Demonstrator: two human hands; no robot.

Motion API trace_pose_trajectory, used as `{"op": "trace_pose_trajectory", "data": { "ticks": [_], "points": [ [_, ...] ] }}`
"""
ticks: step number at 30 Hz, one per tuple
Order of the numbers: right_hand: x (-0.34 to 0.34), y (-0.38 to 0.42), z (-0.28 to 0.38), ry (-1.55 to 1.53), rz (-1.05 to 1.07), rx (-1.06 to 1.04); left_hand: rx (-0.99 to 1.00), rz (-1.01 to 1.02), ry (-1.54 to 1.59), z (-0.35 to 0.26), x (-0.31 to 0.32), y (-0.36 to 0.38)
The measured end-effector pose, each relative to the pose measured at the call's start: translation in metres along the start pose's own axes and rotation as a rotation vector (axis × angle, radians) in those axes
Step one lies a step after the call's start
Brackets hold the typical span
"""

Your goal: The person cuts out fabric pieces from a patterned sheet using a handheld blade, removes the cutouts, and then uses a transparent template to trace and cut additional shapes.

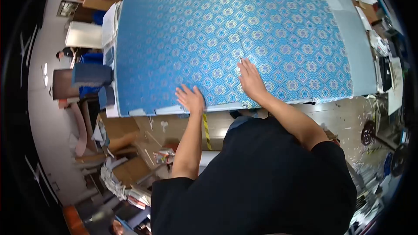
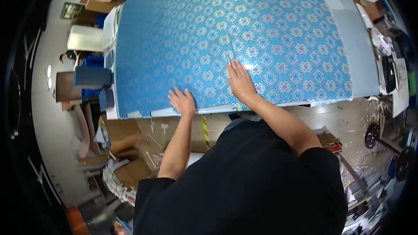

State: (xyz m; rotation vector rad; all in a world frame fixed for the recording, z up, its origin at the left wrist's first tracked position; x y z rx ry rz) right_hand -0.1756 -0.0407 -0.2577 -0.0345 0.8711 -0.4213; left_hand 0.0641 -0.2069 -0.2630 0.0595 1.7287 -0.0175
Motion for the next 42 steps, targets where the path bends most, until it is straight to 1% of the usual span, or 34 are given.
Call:
{"op": "trace_pose_trajectory", "data": {
  "ticks": [2,3,8,9,11,12,14,17,19,21,23,27,31,33,34,38,40,41,42],
  "points": [
    [0.002,0.0,-0.002,0.006,-0.037,-0.031,0.087,-0.004,0.018,0.0,-0.001,0.021],
    [0.002,-0.001,-0.002,-0.001,-0.019,-0.016,0.107,0.01,0.005,0.001,-0.003,0.029],
    [0.004,0.0,-0.006,-0.025,-0.092,-0.051,0.219,0.016,0.041,0.009,-0.002,0.051],
    [0.002,-0.001,-0.004,-0.017,-0.102,-0.054,0.203,0.022,0.046,0.009,-0.003,0.054],
    [0.0,-0.002,-0.002,0.024,-0.065,-0.037,0.25,0.013,0.061,0.009,-0.006,0.057],
    [0.0,-0.002,-0.002,0.019,-0.08,-0.048,0.255,0.005,0.085,0.008,-0.007,0.057],
    [-0.009,-0.004,0.009,-0.014,-0.063,0.01,0.267,0.023,0.096,0.011,-0.007,0.059],
    [-0.004,0.003,0.008,-0.01,-0.091,0.036,0.29,0.05,0.171,0.015,-0.017,0.049],
    [-0.003,0.008,0.013,0.003,-0.114,0.039,0.392,0.026,0.224,0.02,-0.016,0.043],
    [0.0,0.009,0.02,-0.001,-0.109,0.035,0.413,0.013,0.231,0.025,-0.015,0.037],
    [0.005,0.009,0.028,0.009,-0.113,0.013,0.494,0.015,0.241,0.03,-0.017,0.034],
    [0.031,0.01,0.048,0.029,-0.157,0.064,0.548,0.121,0.224,0.042,-0.034,0.018],
    [0.051,0.007,0.075,-0.009,-0.132,0.05,0.566,0.173,0.225,0.058,-0.033,-0.007],
    [0.062,0.007,0.089,0.026,-0.117,0.064,0.542,0.131,0.266,0.063,-0.033,-0.024],
    [0.065,0.007,0.096,0.017,-0.1,0.056,0.543,0.145,0.241,0.065,-0.035,-0.032],
    [0.074,0.005,0.114,0.009,-0.071,0.033,0.591,0.124,0.239,0.071,-0.031,-0.053],
    [0.066,0.006,0.117,-0.343,-0.07,0.175,0.591,0.115,0.24,0.073,-0.029,-0.052],
    [0.066,0.01,0.11,-0.403,-0.104,0.153,0.594,0.097,0.233,0.07,-0.027,-0.051],
    [0.062,0.013,0.101,-0.388,-0.111,0.162,0.606,0.105,0.246,0.066,-0.026,-0.049]
  ]
}}
Point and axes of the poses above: each hand's wrist, its own y-axis away from the middle knuckle, its own x-axis out of the palm, z = x × y, the point moved 1 cm from there along -y, towards the middle knuckle, and after that the axes turned 6 degrees about -x, right-handed, at the moved point
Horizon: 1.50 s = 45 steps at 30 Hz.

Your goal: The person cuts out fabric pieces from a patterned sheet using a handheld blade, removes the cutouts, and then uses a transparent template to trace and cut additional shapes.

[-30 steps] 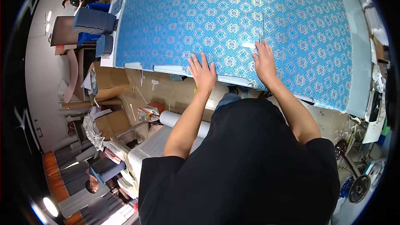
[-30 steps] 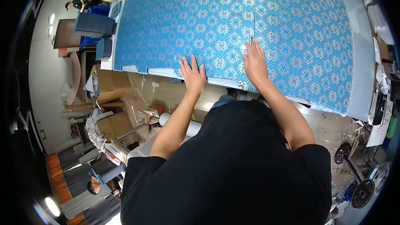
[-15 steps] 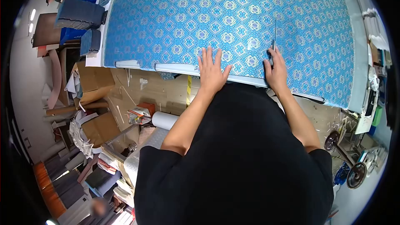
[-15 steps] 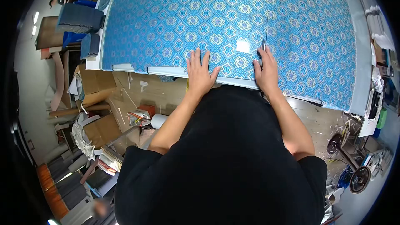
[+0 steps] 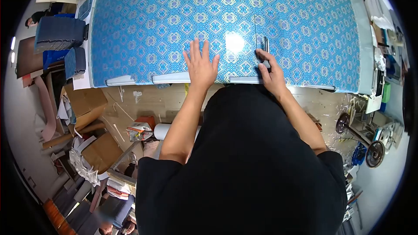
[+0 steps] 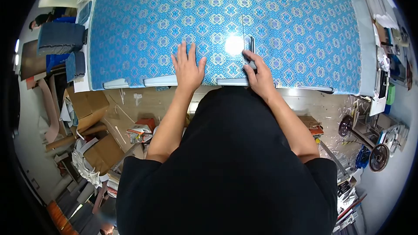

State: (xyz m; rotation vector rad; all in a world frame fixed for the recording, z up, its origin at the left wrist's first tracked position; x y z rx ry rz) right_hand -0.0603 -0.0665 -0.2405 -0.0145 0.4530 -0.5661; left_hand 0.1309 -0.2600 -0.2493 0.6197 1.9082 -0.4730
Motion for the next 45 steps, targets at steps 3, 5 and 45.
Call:
{"op": "trace_pose_trajectory", "data": {
  "ticks": [3,5,45],
  "points": [
    [-0.023,-0.002,-0.018,0.035,-0.197,-0.099,-0.066,0.013,-0.04,-0.006,0.0,0.0],
    [-0.038,-0.001,-0.03,0.112,-0.299,-0.012,-0.041,-0.027,-0.101,-0.007,-0.008,-0.001],
    [-0.06,0.006,-0.041,0.531,-0.136,-0.122,0.731,1.271,1.993,-0.175,-0.245,0.003]
  ]
}}
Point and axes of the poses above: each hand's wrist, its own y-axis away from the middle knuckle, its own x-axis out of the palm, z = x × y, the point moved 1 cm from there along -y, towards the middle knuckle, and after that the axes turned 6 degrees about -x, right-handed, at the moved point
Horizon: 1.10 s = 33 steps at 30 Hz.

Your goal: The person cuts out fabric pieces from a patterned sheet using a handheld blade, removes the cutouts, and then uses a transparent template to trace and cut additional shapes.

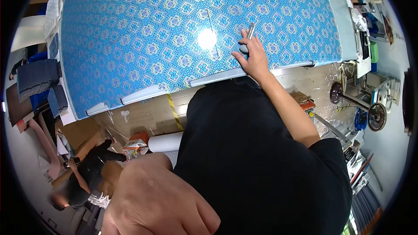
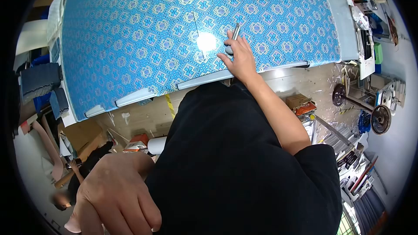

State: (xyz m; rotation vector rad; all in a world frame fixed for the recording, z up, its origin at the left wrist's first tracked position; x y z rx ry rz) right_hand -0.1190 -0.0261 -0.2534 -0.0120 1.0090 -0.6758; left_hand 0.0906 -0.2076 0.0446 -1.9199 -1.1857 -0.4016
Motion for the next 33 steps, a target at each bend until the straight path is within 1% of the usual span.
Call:
{"op": "trace_pose_trajectory", "data": {
  "ticks": [5,6,7,8,9,10,11,13,15,17,19,21,23,27,33],
  "points": [
    [-0.001,-0.001,0.0,0.001,-0.013,-0.007,-0.009,-0.008,0.053,-0.005,0.012,-0.002],
    [-0.001,0.0,0.001,-0.004,-0.01,-0.009,0.055,-0.042,-0.05,-0.001,-0.004,-0.002],
    [-0.001,-0.001,0.0,-0.01,-0.01,-0.013,-0.069,-0.04,-0.188,-0.008,-0.028,-0.001],
    [-0.001,-0.002,0.0,0.006,-0.014,-0.025,0.169,-0.278,-0.242,0.019,-0.05,0.021],
    [0.0,-0.002,0.0,0.015,-0.011,-0.02,0.097,-0.407,-0.406,0.023,-0.081,0.031],
    [0.0,-0.002,0.001,0.025,-0.007,-0.017,0.0,-0.816,-0.526,0.037,-0.1,0.043],
    [-0.002,-0.002,0.002,0.009,-0.008,-0.014,-0.146,-1.07,-0.76,0.052,-0.121,0.055],
    [0.0,-0.001,0.001,0.012,-0.023,-0.024,-0.319,-1.275,-1.087,0.086,-0.162,0.084],
    [0.002,-0.001,0.001,0.018,-0.038,-0.026,-0.416,-1.162,-1.599,0.105,-0.181,0.106],
    [-0.001,-0.001,0.001,0.003,0.009,0.003,-0.452,-1.133,-1.596,0.12,-0.187,0.118],
    [-0.001,-0.001,0.0,0.011,-0.004,-0.006,-0.581,-0.993,-1.939,0.134,-0.19,0.124],
    [0.0,-0.001,0.001,0.017,-0.014,-0.015,-0.604,-0.98,-1.88,0.145,-0.197,0.133],
    [0.0,0.0,0.001,0.008,-0.014,-0.012,-0.615,-0.969,-1.972,0.155,-0.201,0.14],
    [-0.001,0.002,0.001,0.012,-0.028,-0.035,-0.592,-0.976,-1.926,0.157,-0.2,0.145],
    [-0.001,0.002,0.001,-0.013,-0.032,-0.032,-0.608,-0.985,-1.914,0.156,-0.199,0.144]
  ]
}}
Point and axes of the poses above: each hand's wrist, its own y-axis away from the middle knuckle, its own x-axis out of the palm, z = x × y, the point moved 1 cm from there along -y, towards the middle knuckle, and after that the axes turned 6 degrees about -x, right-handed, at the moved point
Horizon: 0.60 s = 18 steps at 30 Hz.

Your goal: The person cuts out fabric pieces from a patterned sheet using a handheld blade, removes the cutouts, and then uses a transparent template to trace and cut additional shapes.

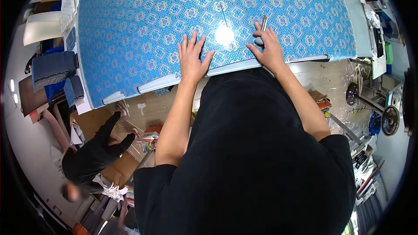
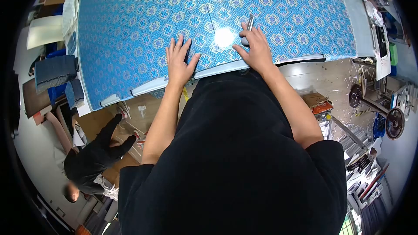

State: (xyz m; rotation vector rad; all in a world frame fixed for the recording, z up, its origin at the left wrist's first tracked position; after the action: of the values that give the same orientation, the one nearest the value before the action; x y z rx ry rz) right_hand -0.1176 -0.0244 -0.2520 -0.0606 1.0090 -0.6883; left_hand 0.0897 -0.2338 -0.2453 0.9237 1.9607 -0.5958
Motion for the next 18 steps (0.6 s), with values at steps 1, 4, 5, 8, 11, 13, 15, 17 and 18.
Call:
{"op": "trace_pose_trajectory", "data": {
  "ticks": [1,4,5,8,11,13,15,17,18],
  "points": [
    [-0.0002,0.0002,-0.0001,-0.004,0.001,-0.003,0.001,-0.004,0.006,0.0002,0.0003,-0.0001],
    [-0.001,0.0003,0.0005,-0.017,0.003,-0.007,0.006,-0.011,0.011,0.0008,-0.0003,0.0007],
    [-0.0015,-0.0001,0.0006,-0.024,0.002,-0.008,0.013,-0.015,0.012,0.0007,-0.0004,0.0003],
    [-0.0012,0.0004,0.0003,-0.037,0.01,-0.002,0.012,-0.022,0.008,-0.0004,-0.0009,0.0008],
    [-0.0009,0.0003,-0.0007,-0.031,0.012,-0.004,0.012,-0.022,0.021,-0.0005,-0.0011,0.0009],
    [-0.0012,-0.0001,-0.0001,-0.028,0.006,-0.007,0.013,-0.029,0.018,-0.0004,-0.0005,0.0005],
    [-0.001,-0.0001,0.0007,-0.026,0.002,-0.007,0.014,-0.031,0.015,-0.0003,-0.0004,0.0011],
    [-0.0017,-0.0006,0.0011,-0.025,-0.007,-0.026,0.021,-0.041,0.022,-0.0007,-0.0003,0.0012],
    [-0.0015,-0.0009,0.0012,-0.024,-0.005,-0.025,0.019,-0.04,0.023,-0.0006,-0.0003,0.001]
  ]
}}
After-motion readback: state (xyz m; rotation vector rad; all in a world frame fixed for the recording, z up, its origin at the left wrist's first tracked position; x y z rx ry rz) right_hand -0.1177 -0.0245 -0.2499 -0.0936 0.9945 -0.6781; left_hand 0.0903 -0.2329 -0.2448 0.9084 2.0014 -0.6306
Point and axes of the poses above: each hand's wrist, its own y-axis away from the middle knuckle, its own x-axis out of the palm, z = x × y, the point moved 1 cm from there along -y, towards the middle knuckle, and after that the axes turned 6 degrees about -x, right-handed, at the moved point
